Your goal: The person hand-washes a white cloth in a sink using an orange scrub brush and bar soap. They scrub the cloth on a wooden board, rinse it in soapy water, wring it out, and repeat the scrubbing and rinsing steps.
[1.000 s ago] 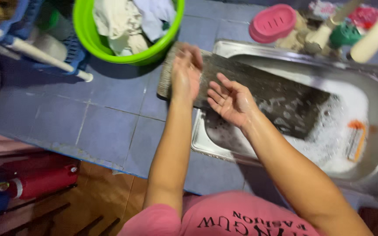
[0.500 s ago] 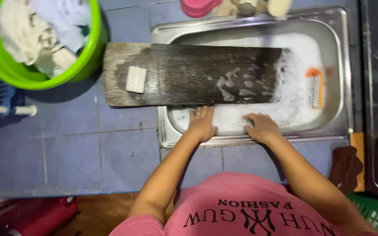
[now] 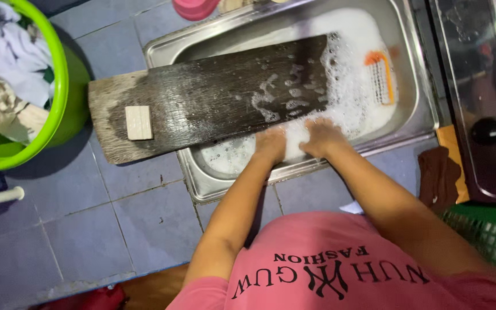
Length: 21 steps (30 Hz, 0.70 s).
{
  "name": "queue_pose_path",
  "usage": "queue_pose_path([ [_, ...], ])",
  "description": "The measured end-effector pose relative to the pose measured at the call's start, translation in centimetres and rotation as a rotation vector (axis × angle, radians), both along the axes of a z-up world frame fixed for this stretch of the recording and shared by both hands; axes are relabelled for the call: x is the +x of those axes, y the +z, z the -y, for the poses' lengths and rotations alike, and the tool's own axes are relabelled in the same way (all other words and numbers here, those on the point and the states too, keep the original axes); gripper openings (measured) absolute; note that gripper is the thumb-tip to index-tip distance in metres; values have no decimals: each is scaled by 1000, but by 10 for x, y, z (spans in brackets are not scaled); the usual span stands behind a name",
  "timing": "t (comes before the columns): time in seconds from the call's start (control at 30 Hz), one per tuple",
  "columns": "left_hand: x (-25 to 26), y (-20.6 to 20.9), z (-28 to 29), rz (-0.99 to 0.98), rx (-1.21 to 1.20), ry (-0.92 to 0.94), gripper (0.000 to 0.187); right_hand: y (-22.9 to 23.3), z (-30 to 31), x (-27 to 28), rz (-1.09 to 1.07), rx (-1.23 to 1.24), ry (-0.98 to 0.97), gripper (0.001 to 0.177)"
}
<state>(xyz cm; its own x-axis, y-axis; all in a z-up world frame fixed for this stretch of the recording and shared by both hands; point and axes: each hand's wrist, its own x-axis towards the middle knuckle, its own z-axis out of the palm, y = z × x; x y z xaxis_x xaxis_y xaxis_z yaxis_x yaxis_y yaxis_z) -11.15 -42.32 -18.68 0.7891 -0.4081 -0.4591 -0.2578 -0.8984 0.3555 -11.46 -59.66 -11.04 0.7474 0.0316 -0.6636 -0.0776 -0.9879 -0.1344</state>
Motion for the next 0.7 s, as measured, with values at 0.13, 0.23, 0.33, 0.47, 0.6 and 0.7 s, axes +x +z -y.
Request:
queue_pose_path([
  [0.13, 8, 4, -10, -101, 87, 101, 36, -23, 8, 3, -30, 71, 18, 69],
  [0.23, 9, -2, -19, -123, 108, 207, 33, -29, 6, 2, 85, 151, 71, 71],
  [0.33, 5, -16, -24, -51, 153, 210, 26, -18, 6, 1, 93, -4, 82, 59],
  [0.47, 1, -20, -32, 10, 138, 102, 30, 3, 1, -2, 167, 149, -15, 50],
  [0.6, -8, 17, -28, 22, 72, -105, 30, 5, 5, -10, 261, 272, -15, 46],
  [0.7, -18, 64, -39, 140, -283, -213, 38, -6, 7, -10, 419, 394, 58, 48],
])
